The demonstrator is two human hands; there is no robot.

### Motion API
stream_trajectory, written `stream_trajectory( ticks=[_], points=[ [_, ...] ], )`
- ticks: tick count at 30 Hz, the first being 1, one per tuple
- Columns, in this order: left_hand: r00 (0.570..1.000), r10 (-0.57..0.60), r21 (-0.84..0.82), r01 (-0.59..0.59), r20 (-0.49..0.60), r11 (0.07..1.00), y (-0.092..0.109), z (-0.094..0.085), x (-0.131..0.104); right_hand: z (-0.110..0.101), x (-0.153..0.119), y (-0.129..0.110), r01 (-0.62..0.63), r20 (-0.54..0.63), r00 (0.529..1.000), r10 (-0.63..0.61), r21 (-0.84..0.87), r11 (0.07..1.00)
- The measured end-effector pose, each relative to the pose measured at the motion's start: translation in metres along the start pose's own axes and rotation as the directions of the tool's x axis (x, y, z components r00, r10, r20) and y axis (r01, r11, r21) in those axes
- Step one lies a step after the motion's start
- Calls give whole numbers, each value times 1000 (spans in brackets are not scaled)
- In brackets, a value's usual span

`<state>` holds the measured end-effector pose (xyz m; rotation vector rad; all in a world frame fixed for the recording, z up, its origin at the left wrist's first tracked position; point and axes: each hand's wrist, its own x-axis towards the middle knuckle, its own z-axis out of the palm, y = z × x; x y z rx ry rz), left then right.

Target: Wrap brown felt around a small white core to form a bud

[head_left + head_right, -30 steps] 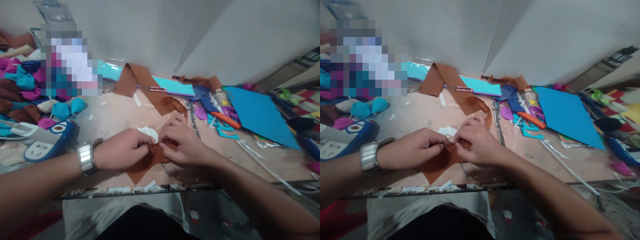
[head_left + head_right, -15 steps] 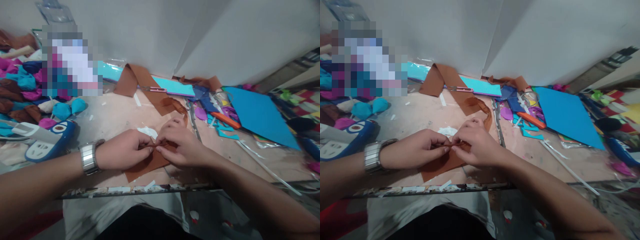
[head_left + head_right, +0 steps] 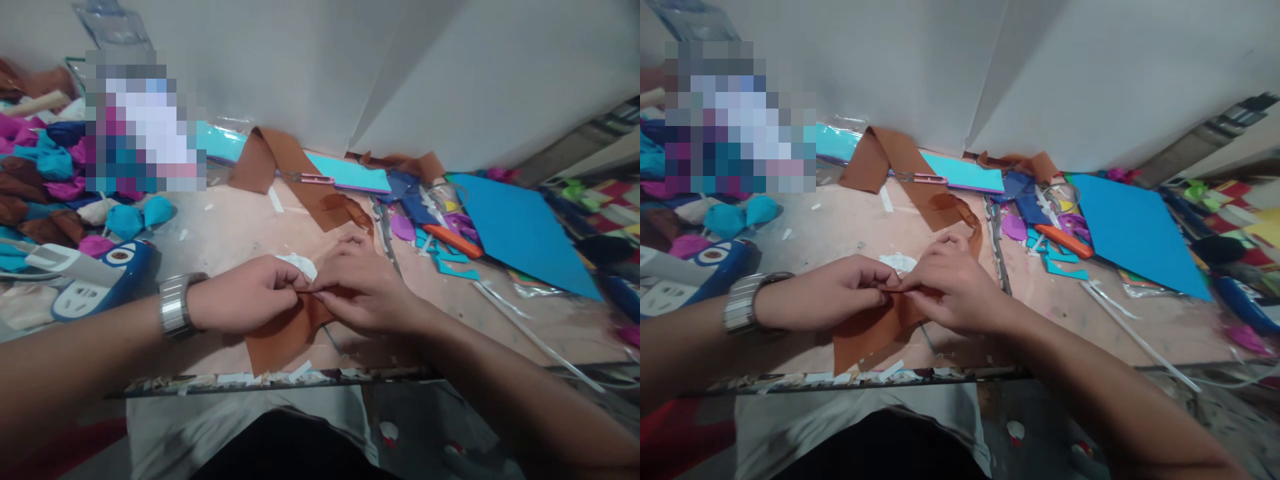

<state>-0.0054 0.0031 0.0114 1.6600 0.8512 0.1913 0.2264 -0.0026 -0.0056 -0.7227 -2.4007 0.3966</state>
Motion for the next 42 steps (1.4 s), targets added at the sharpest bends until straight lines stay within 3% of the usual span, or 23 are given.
stream_trajectory(
  ticks=[7,13,25,29,35,42],
  points=[
    [999,16,7,-16,-44,1000,-3,0,2,0,1,1,65,-35,997,-66,-46,997],
    [990,52,151,-33,-128,988,-6,0,2,-2,2,0,-3,-22,1000,2,-66,998],
    [961,179,275,-116,-213,954,0,2,-2,-3,3,-2,-46,-31,999,43,-94,995],
    [944,214,410,-96,-252,907,4,4,-5,-1,1,-2,-63,-42,997,59,-99,993],
    [933,243,648,-15,-265,762,1,10,-6,0,1,-2,-83,-40,996,80,-96,992],
    [931,270,688,-28,-246,725,-3,9,-4,0,1,-1,-113,0,994,114,-98,989]
  ],
)
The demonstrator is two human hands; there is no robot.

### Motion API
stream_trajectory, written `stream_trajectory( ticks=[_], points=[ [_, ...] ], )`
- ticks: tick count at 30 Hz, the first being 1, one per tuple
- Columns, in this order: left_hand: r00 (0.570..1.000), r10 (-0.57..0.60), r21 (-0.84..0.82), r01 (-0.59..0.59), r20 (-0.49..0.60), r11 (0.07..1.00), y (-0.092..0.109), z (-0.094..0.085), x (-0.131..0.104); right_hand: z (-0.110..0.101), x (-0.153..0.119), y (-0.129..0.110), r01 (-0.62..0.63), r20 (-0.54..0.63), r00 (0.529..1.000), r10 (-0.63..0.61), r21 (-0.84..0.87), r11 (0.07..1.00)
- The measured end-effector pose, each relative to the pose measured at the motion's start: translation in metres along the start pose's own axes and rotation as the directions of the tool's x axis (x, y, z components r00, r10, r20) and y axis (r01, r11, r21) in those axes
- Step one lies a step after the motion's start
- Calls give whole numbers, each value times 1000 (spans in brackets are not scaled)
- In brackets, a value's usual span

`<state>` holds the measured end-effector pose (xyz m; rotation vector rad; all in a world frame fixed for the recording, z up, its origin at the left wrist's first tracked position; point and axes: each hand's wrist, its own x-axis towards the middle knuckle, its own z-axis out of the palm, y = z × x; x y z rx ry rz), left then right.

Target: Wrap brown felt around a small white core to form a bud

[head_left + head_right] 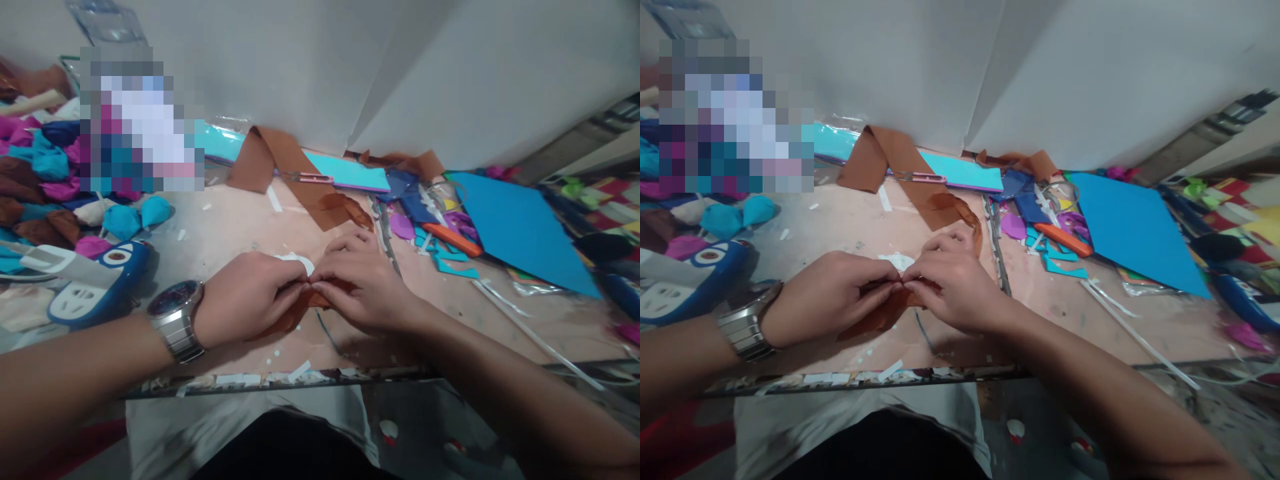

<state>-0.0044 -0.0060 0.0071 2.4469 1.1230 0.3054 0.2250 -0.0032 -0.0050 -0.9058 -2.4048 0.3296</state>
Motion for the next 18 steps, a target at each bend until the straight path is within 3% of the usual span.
stream_trajectory(
  ticks=[6,18],
  points=[
    [998,55,37,-55,-17,998,0,4,-2,-1,0,-1,1,25,1000,-1,7,1000],
    [975,223,175,-216,-19,961,-3,12,-5,-4,2,-9,-79,209,976,69,41,996]
  ],
)
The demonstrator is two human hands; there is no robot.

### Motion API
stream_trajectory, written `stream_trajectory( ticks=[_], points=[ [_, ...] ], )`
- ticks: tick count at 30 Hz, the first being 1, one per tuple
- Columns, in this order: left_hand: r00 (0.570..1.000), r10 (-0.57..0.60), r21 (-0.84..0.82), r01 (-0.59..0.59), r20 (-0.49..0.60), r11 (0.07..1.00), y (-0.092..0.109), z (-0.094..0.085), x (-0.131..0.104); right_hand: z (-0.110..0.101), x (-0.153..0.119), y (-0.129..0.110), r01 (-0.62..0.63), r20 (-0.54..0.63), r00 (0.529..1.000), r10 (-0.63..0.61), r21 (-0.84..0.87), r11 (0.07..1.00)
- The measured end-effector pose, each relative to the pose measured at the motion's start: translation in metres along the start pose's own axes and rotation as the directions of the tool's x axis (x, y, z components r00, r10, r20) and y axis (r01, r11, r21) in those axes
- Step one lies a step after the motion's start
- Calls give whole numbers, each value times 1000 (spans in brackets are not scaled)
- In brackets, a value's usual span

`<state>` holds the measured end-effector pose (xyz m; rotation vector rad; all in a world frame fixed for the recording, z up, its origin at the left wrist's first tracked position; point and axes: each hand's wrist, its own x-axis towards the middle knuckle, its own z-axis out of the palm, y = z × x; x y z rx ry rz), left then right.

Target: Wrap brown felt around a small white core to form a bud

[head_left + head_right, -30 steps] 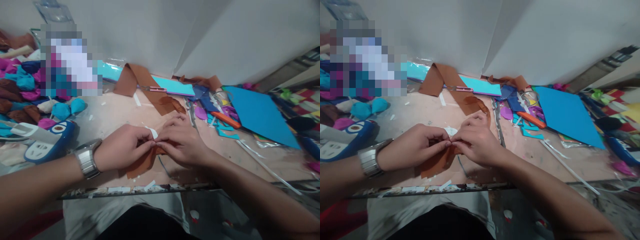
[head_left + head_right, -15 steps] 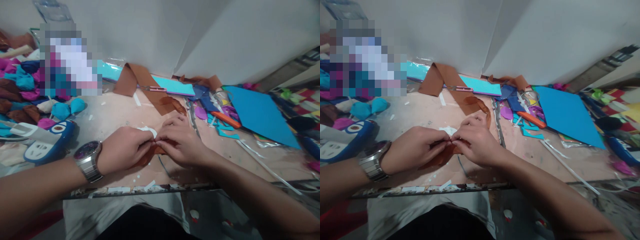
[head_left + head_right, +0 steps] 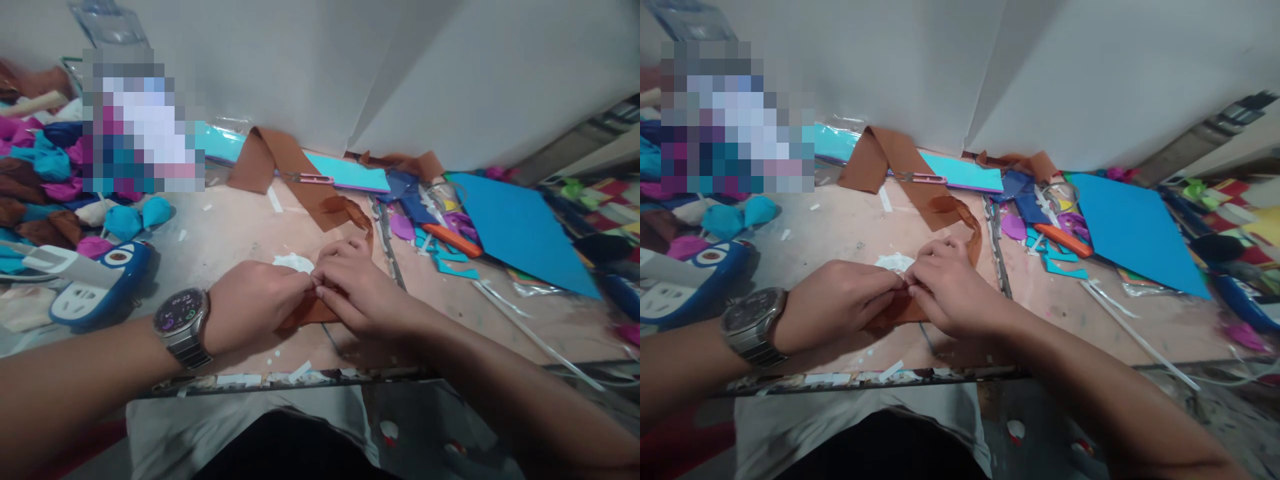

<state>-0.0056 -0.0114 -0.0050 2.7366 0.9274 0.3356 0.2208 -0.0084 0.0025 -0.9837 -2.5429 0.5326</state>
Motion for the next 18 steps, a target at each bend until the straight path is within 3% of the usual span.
stream_trajectory(
  ticks=[3,7,18],
  points=[
    [999,-35,-1,35,22,999,-2,0,1,1,0,4,4,-18,1000,-3,16,1000],
    [992,-119,-135,122,27,983,-5,1,6,3,-1,8,22,-73,997,-22,1,1000],
    [991,-127,-142,130,31,981,-4,2,6,0,-1,1,-6,-29,1000,6,27,1000]
  ],
)
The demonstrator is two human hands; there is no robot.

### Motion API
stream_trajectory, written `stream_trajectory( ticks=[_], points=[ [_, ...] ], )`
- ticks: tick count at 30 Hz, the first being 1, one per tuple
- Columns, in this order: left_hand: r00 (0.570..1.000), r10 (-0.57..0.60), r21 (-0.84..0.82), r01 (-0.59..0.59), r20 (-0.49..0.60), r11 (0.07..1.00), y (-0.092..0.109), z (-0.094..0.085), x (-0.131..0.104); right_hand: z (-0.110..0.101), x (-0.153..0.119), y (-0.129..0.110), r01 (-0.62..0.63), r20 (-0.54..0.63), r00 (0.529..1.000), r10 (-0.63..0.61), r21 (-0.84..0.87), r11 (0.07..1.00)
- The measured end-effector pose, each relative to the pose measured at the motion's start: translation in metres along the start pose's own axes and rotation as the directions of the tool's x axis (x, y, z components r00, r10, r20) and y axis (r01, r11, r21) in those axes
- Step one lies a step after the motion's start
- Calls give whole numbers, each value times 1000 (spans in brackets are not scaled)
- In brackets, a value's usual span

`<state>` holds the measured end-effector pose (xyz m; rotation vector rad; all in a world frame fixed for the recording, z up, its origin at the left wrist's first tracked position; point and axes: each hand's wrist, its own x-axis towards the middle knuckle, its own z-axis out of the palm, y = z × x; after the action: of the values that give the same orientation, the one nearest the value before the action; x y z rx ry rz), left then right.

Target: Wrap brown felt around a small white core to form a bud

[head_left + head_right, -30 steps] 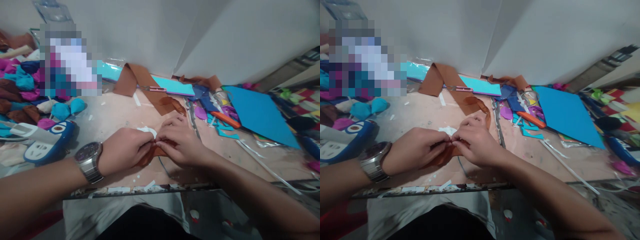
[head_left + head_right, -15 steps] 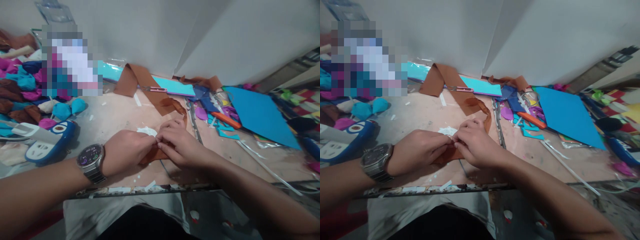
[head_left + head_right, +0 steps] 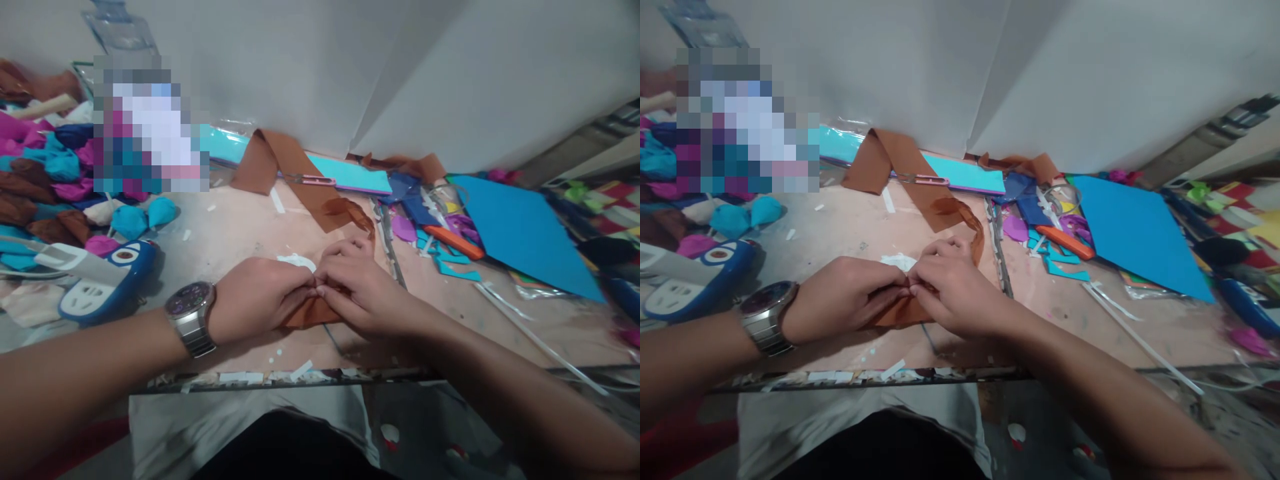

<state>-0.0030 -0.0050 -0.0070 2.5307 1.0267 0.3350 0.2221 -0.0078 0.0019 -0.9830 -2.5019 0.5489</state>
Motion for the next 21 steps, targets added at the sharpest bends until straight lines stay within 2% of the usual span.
stream_trajectory(
  ticks=[5,16,21],
  points=[
    [999,-1,-62,-2,-42,998,-3,-2,1,2,-2,6,29,-49,998,-28,17,999],
    [999,20,-59,-22,-41,998,-1,-4,0,2,-2,2,20,-9,1000,-20,10,1000],
    [998,7,-115,-15,-63,993,-1,-8,0,3,-1,7,20,-50,999,-18,33,999]
  ],
)
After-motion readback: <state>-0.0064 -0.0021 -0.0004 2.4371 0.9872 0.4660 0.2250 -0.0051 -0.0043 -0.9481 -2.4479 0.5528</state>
